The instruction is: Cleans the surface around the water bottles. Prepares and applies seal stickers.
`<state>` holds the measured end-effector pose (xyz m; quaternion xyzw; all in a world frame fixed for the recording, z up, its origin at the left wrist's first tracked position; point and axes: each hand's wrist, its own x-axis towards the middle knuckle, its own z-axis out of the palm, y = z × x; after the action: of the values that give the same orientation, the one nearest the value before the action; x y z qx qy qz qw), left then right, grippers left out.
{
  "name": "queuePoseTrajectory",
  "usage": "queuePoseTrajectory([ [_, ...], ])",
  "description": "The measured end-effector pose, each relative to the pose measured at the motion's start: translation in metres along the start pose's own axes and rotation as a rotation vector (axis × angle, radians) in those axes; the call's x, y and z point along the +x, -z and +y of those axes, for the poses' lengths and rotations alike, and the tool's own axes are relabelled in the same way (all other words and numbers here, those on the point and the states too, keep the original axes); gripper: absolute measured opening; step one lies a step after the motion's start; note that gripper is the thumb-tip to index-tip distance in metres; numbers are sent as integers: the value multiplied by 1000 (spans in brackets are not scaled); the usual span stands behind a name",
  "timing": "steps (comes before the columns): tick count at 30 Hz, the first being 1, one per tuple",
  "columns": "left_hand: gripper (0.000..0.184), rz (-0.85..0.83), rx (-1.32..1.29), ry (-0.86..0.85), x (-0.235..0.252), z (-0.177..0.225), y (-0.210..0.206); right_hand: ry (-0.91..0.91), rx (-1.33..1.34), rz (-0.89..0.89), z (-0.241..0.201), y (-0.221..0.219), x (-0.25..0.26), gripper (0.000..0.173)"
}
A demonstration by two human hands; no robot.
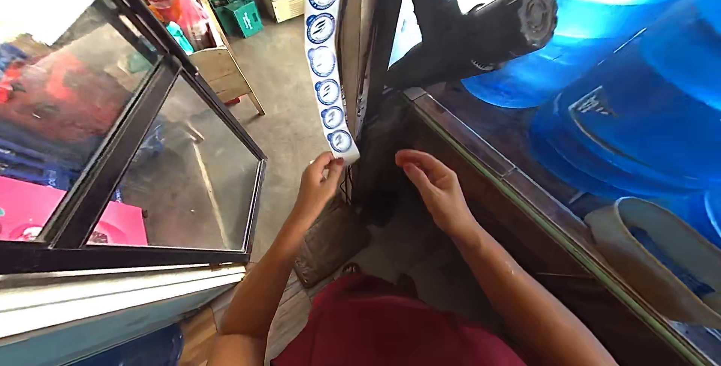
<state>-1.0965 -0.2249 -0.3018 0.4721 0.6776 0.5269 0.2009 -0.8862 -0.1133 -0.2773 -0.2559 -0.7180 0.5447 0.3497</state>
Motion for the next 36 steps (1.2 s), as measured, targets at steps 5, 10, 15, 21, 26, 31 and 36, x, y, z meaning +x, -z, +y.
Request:
queuePoseTrajectory([
  [5, 20, -110, -155, -98, -31, 5, -7, -106, 75, -14, -29, -34, 30, 46],
  [10, 20, -174, -183, -121, -49, 13, -21, -110, 197, 48, -26, -40, 36, 21],
  [15, 20, -222, -182, -160, -59, 29, -40, -8, 239, 33, -32, -22, 14, 12],
  [21, 45, -195, 472, -297, -53, 79, -30, 225, 27, 158, -45, 17, -19, 15],
  [26, 38, 69, 650, -778, -46, 148, -29, 419, -549, 315, -69, 36, -51, 15],
  [31, 38, -99, 924, -1096, -19, 189, -48, 697, -920, 468, -85, 45, -65, 15],
  [36, 19, -160, 937, -1221, -14, 209, -47, 753, -936, 520, -94, 57, -71, 17],
])
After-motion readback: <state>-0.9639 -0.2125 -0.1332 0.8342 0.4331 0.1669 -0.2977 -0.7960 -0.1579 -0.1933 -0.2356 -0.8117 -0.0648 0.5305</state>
